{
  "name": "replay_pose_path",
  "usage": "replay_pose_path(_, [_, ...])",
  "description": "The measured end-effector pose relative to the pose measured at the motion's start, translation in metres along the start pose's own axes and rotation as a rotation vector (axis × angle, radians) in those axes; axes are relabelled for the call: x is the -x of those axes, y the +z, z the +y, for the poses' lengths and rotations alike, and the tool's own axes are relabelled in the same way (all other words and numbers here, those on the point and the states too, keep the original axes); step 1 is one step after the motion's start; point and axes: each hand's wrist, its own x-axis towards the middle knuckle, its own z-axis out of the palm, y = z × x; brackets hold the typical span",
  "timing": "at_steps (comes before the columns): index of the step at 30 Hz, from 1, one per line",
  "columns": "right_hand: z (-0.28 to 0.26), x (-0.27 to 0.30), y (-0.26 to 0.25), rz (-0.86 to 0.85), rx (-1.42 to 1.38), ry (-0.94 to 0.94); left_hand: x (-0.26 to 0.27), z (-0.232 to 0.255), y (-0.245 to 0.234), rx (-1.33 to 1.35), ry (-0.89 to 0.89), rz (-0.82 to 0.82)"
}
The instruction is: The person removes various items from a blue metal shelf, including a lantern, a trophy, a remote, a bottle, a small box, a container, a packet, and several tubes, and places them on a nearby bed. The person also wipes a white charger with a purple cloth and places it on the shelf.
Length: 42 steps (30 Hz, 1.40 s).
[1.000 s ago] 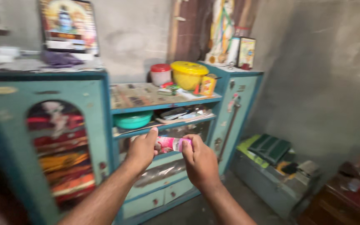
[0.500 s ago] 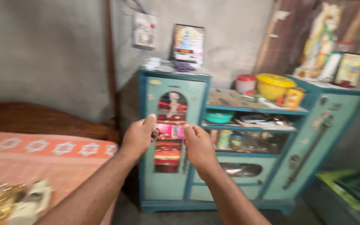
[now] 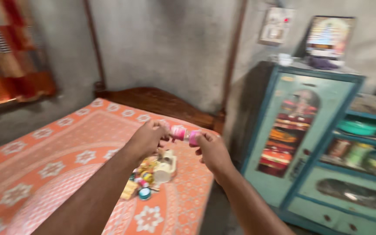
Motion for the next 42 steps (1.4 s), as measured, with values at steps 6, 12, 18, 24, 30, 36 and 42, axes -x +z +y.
replay_pose_path(6, [0.009,-0.007,0.11,-0.227,0.056,0.052,0.022,-0.056,-0.109,0.009,-0.175,0.135])
replay_pose_path(12, [0.03,-0.034,0.181,-0.336,0.132,0.095,0.012,-0.121,-0.181,0.012,-0.134,0.253])
replay_pose_path(18, [0.086,-0.081,0.221,-0.431,0.072,0.212,-0.033,-0.191,-0.227,0.086,-0.228,0.339])
replay_pose_path(24, [0.192,-0.138,0.236,-0.361,0.078,0.575,-0.083,-0.277,-0.228,0.215,-0.428,0.437])
replay_pose_path(30, [0.321,-0.206,0.25,-0.24,0.063,0.76,-0.144,-0.353,-0.213,0.259,-0.531,0.38])
replay_pose_path(36, [0.425,-0.263,0.282,-0.225,-0.002,0.759,-0.205,-0.398,-0.202,0.287,-0.525,0.324])
replay_pose_path(42, [0.443,-0.282,0.294,-0.234,-0.03,0.82,-0.221,-0.408,-0.203,0.253,-0.546,0.298])
